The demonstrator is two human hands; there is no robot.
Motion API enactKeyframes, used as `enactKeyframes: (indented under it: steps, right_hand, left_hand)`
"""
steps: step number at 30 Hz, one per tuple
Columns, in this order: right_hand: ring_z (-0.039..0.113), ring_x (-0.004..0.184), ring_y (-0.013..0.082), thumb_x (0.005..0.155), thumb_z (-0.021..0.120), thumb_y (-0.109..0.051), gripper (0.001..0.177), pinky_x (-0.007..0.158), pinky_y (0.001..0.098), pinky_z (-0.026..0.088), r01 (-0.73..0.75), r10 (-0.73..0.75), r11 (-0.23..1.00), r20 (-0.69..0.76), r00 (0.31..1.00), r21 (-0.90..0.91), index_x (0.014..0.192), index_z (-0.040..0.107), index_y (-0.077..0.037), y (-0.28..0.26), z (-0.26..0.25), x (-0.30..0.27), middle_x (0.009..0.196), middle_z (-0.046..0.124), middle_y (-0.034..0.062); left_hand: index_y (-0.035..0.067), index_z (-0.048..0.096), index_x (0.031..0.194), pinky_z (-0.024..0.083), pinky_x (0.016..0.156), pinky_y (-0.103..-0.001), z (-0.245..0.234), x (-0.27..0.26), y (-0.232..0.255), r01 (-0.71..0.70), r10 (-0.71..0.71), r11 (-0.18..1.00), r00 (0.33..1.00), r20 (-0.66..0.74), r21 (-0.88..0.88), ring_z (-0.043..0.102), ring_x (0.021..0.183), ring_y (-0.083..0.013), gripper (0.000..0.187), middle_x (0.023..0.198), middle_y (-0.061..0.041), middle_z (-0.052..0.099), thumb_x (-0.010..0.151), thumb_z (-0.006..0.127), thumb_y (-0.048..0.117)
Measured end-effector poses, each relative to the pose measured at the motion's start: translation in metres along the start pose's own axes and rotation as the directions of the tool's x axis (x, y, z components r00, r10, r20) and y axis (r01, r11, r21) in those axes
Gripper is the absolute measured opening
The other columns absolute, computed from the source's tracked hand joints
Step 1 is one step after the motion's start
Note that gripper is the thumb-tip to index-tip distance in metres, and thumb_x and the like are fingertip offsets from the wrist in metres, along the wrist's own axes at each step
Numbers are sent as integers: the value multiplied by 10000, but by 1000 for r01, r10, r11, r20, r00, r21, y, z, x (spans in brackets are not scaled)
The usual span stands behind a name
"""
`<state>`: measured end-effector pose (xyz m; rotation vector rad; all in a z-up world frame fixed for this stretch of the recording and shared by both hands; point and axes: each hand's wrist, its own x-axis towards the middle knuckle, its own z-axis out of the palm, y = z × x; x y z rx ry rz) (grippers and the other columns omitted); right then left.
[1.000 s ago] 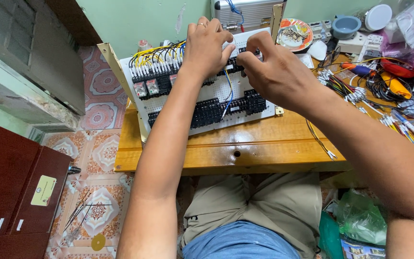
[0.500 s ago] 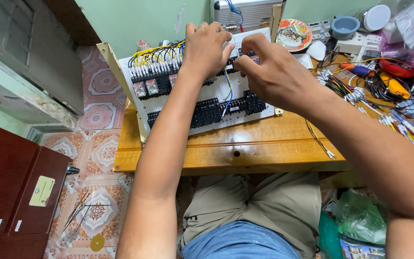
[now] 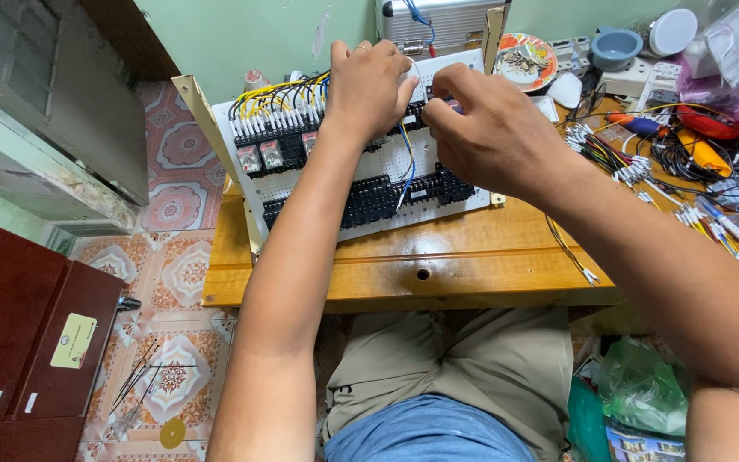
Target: Wiring an electrical control panel by inserting wires into terminal blocks and tightening them with a screwdriver.
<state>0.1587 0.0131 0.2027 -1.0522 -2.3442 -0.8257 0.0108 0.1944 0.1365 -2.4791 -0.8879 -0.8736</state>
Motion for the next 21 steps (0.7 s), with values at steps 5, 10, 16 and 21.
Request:
enactKeyframes:
  steps: [5, 10, 16, 21]
  right_hand:
    - [451, 470, 333, 1022, 639, -79, 153, 325, 435, 387, -84, 86, 996, 128, 988, -25, 1065, 495, -53, -1, -3, 0, 1094, 509, 164]
    - [487, 625, 332, 715, 601, 1, 274, 511, 441, 403, 21, -20, 998, 22, 1000, -52, 967, 513, -60, 3, 1, -2, 1062, 554, 158]
    - [461, 559, 355, 755, 558, 53, 275, 417, 450, 398, -45, 43, 999, 85, 995, 26, 1014, 511, -26, 0, -5, -1, 1025, 515, 180]
    - [436, 479, 337, 954, 589, -40, 118, 336, 447, 366, -108, 116, 992, 152, 982, -65, 1046, 517, -55, -5, -9, -6, 1003, 481, 146]
  left_hand:
    - [242, 789, 990, 353, 734, -516, -2, 0, 1, 9, -9, 1000, 1000, 5, -1, 649, 823, -298, 240, 923, 4, 694, 941, 636, 421]
    - [191, 705, 1054, 372, 698, -497, 2, -1, -1, 26, -25, 995, 1000, -9, 98, 646, 810, -289, 328, 967, -41, 650, 930, 640, 487]
    - [173, 680, 1063, 381, 703, -491, 5, -1, -2, 62, -57, 992, 997, -50, 106, 631, 787, -292, 362, 965, -57, 634, 913, 678, 502]
    - [211, 742, 1046, 379, 743, -500, 5, 0, -5, 134, -132, 990, 990, -44, 46, 634, 803, -306, 285, 915, -39, 670, 915, 678, 456]
